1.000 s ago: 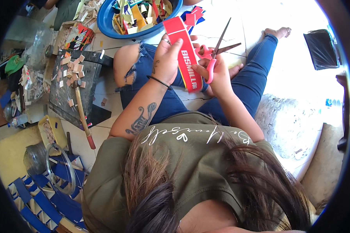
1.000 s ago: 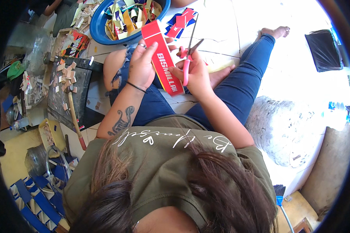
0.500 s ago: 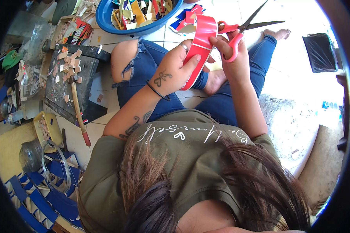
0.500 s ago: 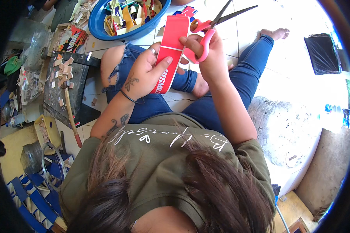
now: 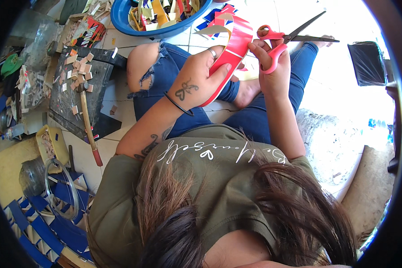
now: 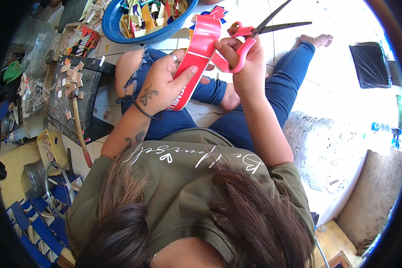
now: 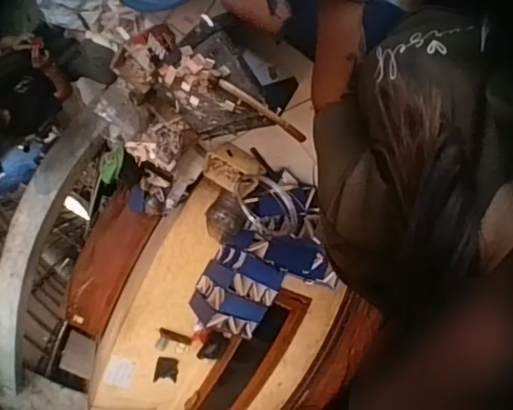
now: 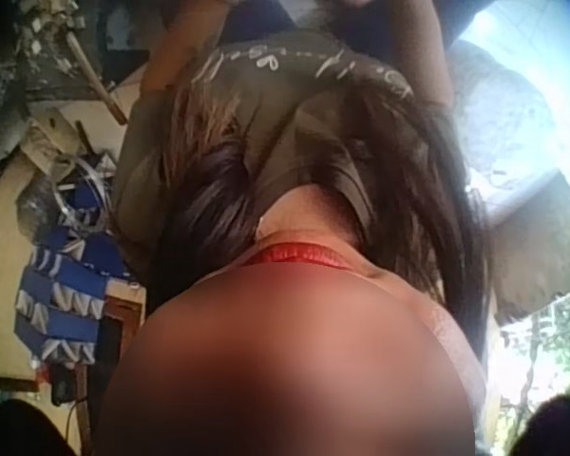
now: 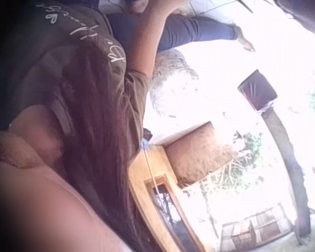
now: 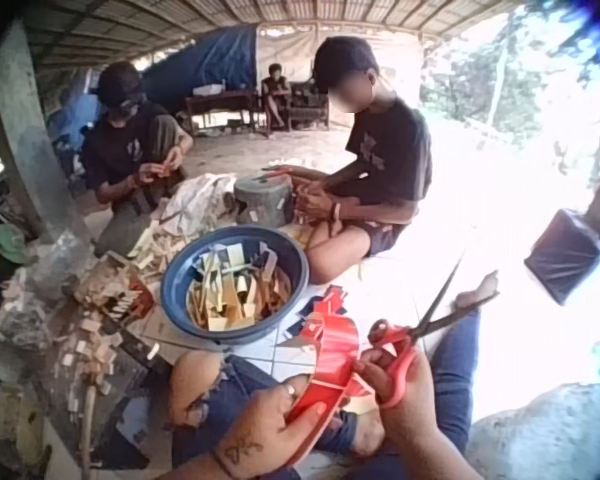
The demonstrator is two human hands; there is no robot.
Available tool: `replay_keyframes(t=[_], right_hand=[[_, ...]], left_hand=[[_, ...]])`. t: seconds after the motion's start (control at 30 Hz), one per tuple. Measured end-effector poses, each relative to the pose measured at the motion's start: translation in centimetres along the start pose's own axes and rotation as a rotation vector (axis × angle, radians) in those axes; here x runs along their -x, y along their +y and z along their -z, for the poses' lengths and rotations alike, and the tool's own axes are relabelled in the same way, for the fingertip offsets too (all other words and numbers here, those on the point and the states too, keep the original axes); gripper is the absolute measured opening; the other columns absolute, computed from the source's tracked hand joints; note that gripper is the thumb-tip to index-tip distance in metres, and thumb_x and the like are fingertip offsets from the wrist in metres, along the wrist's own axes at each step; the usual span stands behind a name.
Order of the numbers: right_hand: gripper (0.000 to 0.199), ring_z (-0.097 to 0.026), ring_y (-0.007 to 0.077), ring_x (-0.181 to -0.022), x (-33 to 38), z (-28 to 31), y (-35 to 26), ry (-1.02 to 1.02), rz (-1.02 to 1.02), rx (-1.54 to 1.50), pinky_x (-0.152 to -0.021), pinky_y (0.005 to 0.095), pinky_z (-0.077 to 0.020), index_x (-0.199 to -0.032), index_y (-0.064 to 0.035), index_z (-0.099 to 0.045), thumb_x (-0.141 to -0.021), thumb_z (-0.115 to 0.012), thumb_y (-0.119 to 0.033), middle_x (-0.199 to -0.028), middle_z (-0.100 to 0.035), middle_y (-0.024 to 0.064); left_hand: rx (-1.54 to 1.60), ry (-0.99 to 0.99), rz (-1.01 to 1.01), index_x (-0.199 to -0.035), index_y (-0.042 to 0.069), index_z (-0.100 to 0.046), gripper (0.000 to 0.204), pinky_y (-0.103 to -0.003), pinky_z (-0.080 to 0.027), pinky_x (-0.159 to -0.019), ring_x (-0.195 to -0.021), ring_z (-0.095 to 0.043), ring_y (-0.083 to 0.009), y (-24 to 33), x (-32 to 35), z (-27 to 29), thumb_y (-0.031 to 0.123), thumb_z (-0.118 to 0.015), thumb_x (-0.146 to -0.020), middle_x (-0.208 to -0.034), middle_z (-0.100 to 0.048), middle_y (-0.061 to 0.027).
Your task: The person sits on the floor and uses scissors to cut long rubber straps into smaller pieces. They pick up straps of different colors from a blue basin, cut them, and place the cut pieces back into the basin or on the floor.
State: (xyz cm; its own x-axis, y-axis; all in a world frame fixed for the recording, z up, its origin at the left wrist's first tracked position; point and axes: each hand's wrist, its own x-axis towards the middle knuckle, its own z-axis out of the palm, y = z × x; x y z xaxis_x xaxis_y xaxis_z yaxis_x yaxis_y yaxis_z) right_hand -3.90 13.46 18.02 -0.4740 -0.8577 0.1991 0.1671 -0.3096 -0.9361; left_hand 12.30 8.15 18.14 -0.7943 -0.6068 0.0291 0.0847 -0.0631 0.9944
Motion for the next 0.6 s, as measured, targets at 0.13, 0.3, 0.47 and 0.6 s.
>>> replay_keyframes(t=[0.13,0.3,0.47,0.6], right_hand=[[0.033,-0.059,0.0113,-0.074,0.07,-0.05,-0.17,0.004,-0.030,-0.020,-0.071,0.0198,-0.0436,-0.102,0.0017,-0.045,-0.074,-0.062,0.002,-0.075,-0.059,0.0072],[0.035,-0.059,0.0134,-0.078,0.35,-0.12,-0.25,0.049,-0.041,-0.094,-0.075,0.0228,-0.0444,-0.104,0.0023,-0.045,-0.073,-0.062,0.003,-0.079,-0.059,0.0091],[0.035,-0.059,0.0145,-0.079,0.46,-0.10,-0.38,0.051,-0.054,-0.117,-0.077,0.0246,-0.0444,-0.103,0.0028,-0.046,-0.072,-0.062,0.004,-0.083,-0.059,0.0098],[0.035,-0.059,0.0145,-0.080,0.39,0.04,-0.42,0.047,-0.055,-0.128,-0.077,0.0253,-0.0446,-0.104,0.0027,-0.046,-0.072,-0.061,0.004,-0.086,-0.058,0.0096]], left_hand=[[-0.004,0.002,-0.010,-0.110,-0.005,-0.045,0.024,-0.024,-0.050,-0.073,-0.084,-0.063,-0.0167,0.06,0.12,-0.04,0.000,-0.046,-0.087,-0.100,-0.060,-0.0147],[-0.138,-0.003,-0.011,-0.110,-0.005,-0.045,0.024,-0.023,-0.051,-0.070,-0.084,-0.063,-0.0165,0.10,0.12,0.17,0.000,-0.048,-0.086,-0.098,-0.061,-0.0141],[-0.203,0.020,-0.010,-0.107,-0.003,-0.049,0.021,-0.022,-0.050,-0.066,-0.078,-0.064,-0.0138,0.08,0.34,0.00,0.004,-0.050,-0.087,-0.091,-0.063,-0.0108],[-0.254,0.064,-0.058,-0.103,-0.003,-0.052,0.019,-0.020,-0.050,-0.064,-0.073,-0.063,-0.0115,0.07,0.31,-0.14,0.006,-0.051,-0.087,-0.087,-0.064,-0.0094]])
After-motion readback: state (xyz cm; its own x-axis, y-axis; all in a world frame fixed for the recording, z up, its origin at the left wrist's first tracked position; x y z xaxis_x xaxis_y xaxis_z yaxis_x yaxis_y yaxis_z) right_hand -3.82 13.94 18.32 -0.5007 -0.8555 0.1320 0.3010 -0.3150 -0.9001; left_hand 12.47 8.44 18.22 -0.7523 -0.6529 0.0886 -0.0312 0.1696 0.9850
